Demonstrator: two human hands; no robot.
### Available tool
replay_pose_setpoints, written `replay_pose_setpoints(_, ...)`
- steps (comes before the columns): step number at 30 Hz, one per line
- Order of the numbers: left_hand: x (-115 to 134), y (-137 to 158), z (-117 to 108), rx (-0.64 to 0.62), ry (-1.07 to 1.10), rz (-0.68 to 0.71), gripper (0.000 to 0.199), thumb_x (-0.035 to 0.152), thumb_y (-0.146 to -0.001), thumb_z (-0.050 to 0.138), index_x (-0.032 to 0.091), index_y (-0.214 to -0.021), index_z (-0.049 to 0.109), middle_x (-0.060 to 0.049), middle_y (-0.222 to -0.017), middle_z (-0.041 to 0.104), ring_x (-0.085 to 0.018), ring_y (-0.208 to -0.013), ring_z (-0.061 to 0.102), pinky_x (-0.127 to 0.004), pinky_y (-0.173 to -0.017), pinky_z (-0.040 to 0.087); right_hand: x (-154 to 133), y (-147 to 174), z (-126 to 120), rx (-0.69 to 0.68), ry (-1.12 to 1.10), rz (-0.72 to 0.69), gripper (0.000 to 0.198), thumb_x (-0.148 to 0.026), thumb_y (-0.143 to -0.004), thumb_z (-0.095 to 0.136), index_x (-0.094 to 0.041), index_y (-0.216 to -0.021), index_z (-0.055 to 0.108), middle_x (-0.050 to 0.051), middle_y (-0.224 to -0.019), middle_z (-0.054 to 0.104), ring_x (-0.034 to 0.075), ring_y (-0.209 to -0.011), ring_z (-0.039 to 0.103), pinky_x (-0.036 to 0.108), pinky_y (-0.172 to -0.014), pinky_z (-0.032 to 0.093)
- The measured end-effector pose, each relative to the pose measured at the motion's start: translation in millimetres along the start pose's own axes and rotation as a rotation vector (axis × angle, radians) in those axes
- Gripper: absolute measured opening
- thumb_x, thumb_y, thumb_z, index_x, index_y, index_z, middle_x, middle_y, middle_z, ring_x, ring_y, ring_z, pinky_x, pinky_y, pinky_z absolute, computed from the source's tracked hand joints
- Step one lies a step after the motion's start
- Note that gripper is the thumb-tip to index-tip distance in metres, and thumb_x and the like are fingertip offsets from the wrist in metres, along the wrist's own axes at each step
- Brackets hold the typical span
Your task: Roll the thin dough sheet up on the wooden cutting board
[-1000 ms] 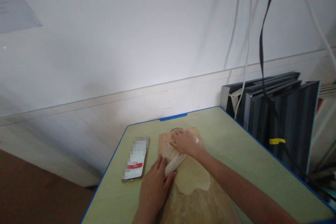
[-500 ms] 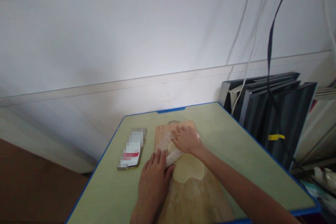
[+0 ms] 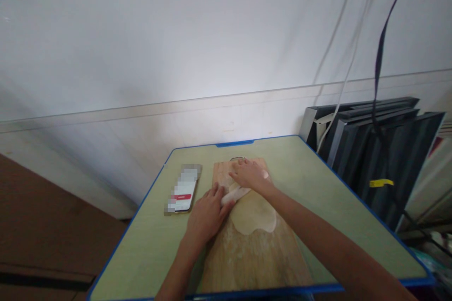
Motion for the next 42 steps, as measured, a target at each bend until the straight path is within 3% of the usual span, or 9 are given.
replay_pose_setpoints(7,-2,-18,-4,0.044,0.003,0.048,0.039,0.045,-0.09,0.032,0.017,-0.11,0.052,-0.011,-0.125,0.05,-0.024,-0.12,0.042,-0.038,-0.099,0.033,4,-12,3,-0.027,-0.012,0.063,0.042,-0.039,-0.089,0.032,-0.016,-0.112,0.059,0.015,-0.118,0.058,0.026,-0.108,0.051,0.039,-0.085,0.039)
replay_pose_setpoints(11,-8,-35,-5,0.053,0.037,0.082,0.035,0.039,-0.092,0.03,0.017,-0.104,0.055,-0.01,-0.117,0.055,-0.02,-0.112,0.049,-0.035,-0.095,0.037,8,-19,5,-0.043,-0.035,0.091,0.044,-0.035,-0.091,0.024,-0.017,-0.105,0.062,0.013,-0.111,0.062,0.023,-0.102,0.055,0.037,-0.082,0.04)
replay_pose_setpoints(15,-21,-53,-3,0.055,0.076,0.072,0.029,0.037,-0.089,0.044,0.015,-0.104,0.055,-0.007,-0.111,0.057,-0.019,-0.099,0.055,-0.042,-0.086,0.045,11,-23,5,-0.045,-0.054,0.116,0.043,-0.034,-0.092,0.024,-0.017,-0.104,0.062,0.012,-0.108,0.063,0.021,-0.1,0.057,0.032,-0.081,0.041)
replay_pose_setpoints(19,-34,-64,3,0.064,0.088,0.005,0.028,0.036,-0.086,0.049,0.016,-0.106,0.055,-0.006,-0.107,0.058,-0.018,-0.092,0.057,-0.04,-0.08,0.048,11,-17,1,-0.02,-0.054,0.133,0.038,-0.029,-0.091,0.028,-0.016,-0.105,0.062,0.013,-0.11,0.061,0.02,-0.102,0.055,0.029,-0.084,0.039)
replay_pose_setpoints(23,-37,-61,4,0.109,0.06,-0.043,0.03,0.035,-0.086,0.049,0.017,-0.11,0.053,-0.007,-0.111,0.057,-0.019,-0.095,0.057,-0.041,-0.081,0.048,7,-7,-4,0.026,-0.038,0.134,0.035,-0.027,-0.09,0.031,-0.016,-0.106,0.06,0.012,-0.111,0.06,0.021,-0.1,0.056,0.031,-0.083,0.04)
replay_pose_setpoints(27,-27,-47,0,0.172,0.008,-0.023,0.034,0.034,-0.088,0.046,0.016,-0.116,0.05,-0.01,-0.122,0.052,-0.022,-0.11,0.05,-0.045,-0.091,0.042,1,11,-6,0.077,-0.005,0.104,0.036,-0.028,-0.09,0.031,-0.013,-0.108,0.058,0.014,-0.117,0.057,0.022,-0.109,0.05,0.032,-0.088,0.038)
replay_pose_setpoints(31,-14,-27,-2,0.225,-0.043,0.034,0.034,0.028,-0.091,0.036,0.014,-0.119,0.048,-0.013,-0.13,0.047,-0.021,-0.124,0.038,-0.037,-0.101,0.034,-8,40,-8,0.118,0.032,0.057,0.039,-0.034,-0.092,0.029,-0.014,-0.115,0.053,0.013,-0.13,0.048,0.022,-0.12,0.04,0.034,-0.094,0.034)
replay_pose_setpoints(36,-10,-12,-1,0.237,-0.087,0.032,0.024,0.027,-0.09,0.04,0.014,-0.101,0.057,-0.009,-0.11,0.058,-0.019,-0.104,0.053,-0.038,-0.089,0.043,-12,70,-13,0.14,0.083,0.047,0.035,-0.03,-0.092,0.027,-0.016,-0.104,0.056,0.012,-0.116,0.056,0.021,-0.106,0.05,0.032,-0.085,0.039)
replay_pose_setpoints(42,-4,-32,-2,0.126,-0.129,0.028,0.027,0.035,-0.086,0.051,0.015,-0.103,0.056,-0.005,-0.101,0.06,-0.016,-0.086,0.059,-0.037,-0.076,0.05,5,61,-17,0.093,0.1,0.112,0.037,-0.029,-0.093,0.024,-0.018,-0.092,0.059,0.009,-0.094,0.065,0.019,-0.085,0.06,0.029,-0.069,0.043)
Point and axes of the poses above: each hand's wrist, its own y-axis away from the middle knuckle, its own z-axis out of the palm, x = y × z, the point moved 6 cm from there along -y, towards the middle knuckle
